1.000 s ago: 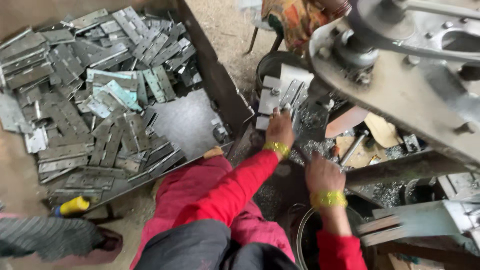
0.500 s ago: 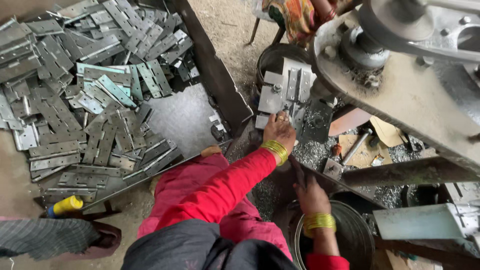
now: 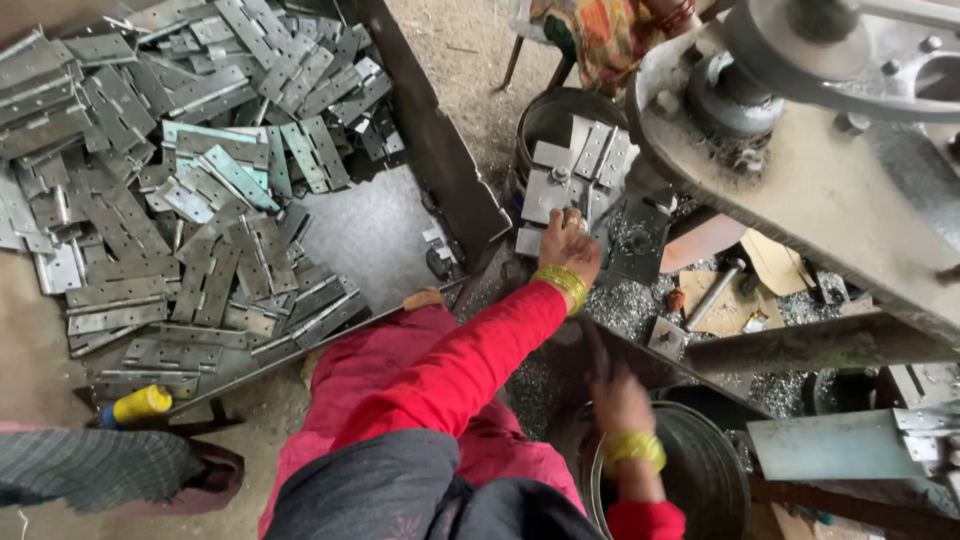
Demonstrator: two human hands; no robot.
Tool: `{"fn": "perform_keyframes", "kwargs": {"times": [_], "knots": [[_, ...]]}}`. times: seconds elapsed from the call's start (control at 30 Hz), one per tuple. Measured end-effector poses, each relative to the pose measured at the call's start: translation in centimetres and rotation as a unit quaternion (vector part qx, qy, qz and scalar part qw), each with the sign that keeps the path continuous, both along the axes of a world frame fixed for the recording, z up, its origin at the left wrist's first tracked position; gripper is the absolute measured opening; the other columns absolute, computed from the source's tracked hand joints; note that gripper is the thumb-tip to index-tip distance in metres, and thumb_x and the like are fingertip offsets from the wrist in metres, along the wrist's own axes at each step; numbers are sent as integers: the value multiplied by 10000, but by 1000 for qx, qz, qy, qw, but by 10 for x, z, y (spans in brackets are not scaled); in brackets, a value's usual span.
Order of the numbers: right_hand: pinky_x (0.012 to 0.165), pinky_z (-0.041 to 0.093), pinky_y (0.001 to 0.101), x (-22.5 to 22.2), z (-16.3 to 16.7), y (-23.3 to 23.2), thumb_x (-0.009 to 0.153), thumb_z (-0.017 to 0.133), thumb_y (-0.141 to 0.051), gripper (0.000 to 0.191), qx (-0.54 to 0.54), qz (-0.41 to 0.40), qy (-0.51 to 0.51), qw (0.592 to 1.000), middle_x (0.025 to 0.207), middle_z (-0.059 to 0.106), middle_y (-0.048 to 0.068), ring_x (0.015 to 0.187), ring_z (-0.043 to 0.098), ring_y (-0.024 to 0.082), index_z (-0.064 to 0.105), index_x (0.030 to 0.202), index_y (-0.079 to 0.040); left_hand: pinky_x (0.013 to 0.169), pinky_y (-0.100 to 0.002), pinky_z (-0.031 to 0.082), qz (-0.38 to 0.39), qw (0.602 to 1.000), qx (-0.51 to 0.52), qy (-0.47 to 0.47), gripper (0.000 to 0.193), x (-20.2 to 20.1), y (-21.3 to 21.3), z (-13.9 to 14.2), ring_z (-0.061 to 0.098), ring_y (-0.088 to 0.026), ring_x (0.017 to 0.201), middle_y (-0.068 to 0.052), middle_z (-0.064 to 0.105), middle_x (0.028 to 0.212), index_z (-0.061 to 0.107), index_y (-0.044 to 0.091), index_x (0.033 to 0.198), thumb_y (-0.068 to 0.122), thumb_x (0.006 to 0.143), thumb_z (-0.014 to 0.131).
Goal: The person repeatedly picks up metal hinge blanks from a bin, places them into a manual punching machine, and operates the lever to punch holes. Finished pieces are dropped into a collection bin. The process is repeated continuously.
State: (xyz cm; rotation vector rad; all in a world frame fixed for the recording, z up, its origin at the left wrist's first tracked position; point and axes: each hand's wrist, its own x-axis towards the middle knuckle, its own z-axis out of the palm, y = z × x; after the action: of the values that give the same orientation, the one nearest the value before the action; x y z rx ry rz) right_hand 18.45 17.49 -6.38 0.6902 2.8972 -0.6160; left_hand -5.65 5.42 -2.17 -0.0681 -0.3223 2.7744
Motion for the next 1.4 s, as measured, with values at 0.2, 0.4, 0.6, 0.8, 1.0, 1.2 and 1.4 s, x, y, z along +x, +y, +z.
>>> {"fn": "perform_keyframes", "kwargs": {"times": [0.2, 0.4, 0.6, 0.8, 1.0, 1.2, 1.4], "knots": [[867, 535, 563, 6, -10, -10, 898, 649, -504, 525, -40, -23, -14, 999, 1050, 712, 302, 1040, 663, 500, 655, 1152, -45, 421, -214, 358, -31, 999, -17, -32, 305, -6, -11, 10, 378, -114, 419, -1, 593, 828, 634, 146, 1065, 416, 955, 543], [880, 532, 554, -14, 26, 1, 895, 642, -496, 501, -1, 20, -12, 1000, 1060, 716, 284, 1050, 668, 481, 668, 1145, -62, 920, -353, 364, -120, 266, 893, -341, 362, -22, -16, 28, 454, -183, 1024, -41, 625, 1368, 640, 123, 1298, 237, 1028, 428], [898, 516, 551, 1, 20, -22, 912, 624, -486, 492, -21, 3, -21, 1000, 1083, 708, 285, 1083, 647, 477, 670, 1137, -51, 1148, -531, 265, -144, 111, 918, -352, 461, -10, -30, 41, 415, -265, 1412, -52, 462, 1553, 630, 122, 1359, 227, 969, 406], [895, 526, 545, -15, 9, 3, 907, 629, -497, 530, -25, 15, -16, 999, 1066, 701, 310, 1060, 653, 490, 654, 1133, -18, 1228, -528, 214, 20, 114, 905, -410, 418, -13, -37, 44, 331, -279, 1532, -46, 348, 1686, 641, 176, 1373, 231, 1057, 374], [877, 514, 566, 5, -4, -18, 912, 626, -483, 480, -43, 16, -5, 999, 1060, 702, 292, 1059, 639, 496, 657, 1089, -37, 1181, -562, 196, -101, 97, 917, -374, 473, -5, -31, 45, 339, -283, 1478, -21, 364, 1620, 612, 143, 1375, 256, 973, 389], [869, 520, 580, -30, 25, 17, 901, 625, -516, 519, 28, 57, -34, 997, 1046, 720, 266, 1027, 670, 484, 633, 1141, -57, 1277, -559, 157, 37, 113, 903, -412, 435, 3, -42, 66, 303, -280, 1575, -38, 291, 1728, 553, 178, 1467, 242, 1092, 343], [846, 518, 582, 12, -12, -24, 902, 630, -488, 531, -62, -39, 18, 997, 1015, 691, 327, 1027, 629, 525, 612, 1197, -47, 1221, -586, 132, -1, 120, 905, -408, 513, 8, -39, 80, 261, -308, 1524, -39, 249, 1673, 383, 164, 1531, 232, 1026, 321]]}}
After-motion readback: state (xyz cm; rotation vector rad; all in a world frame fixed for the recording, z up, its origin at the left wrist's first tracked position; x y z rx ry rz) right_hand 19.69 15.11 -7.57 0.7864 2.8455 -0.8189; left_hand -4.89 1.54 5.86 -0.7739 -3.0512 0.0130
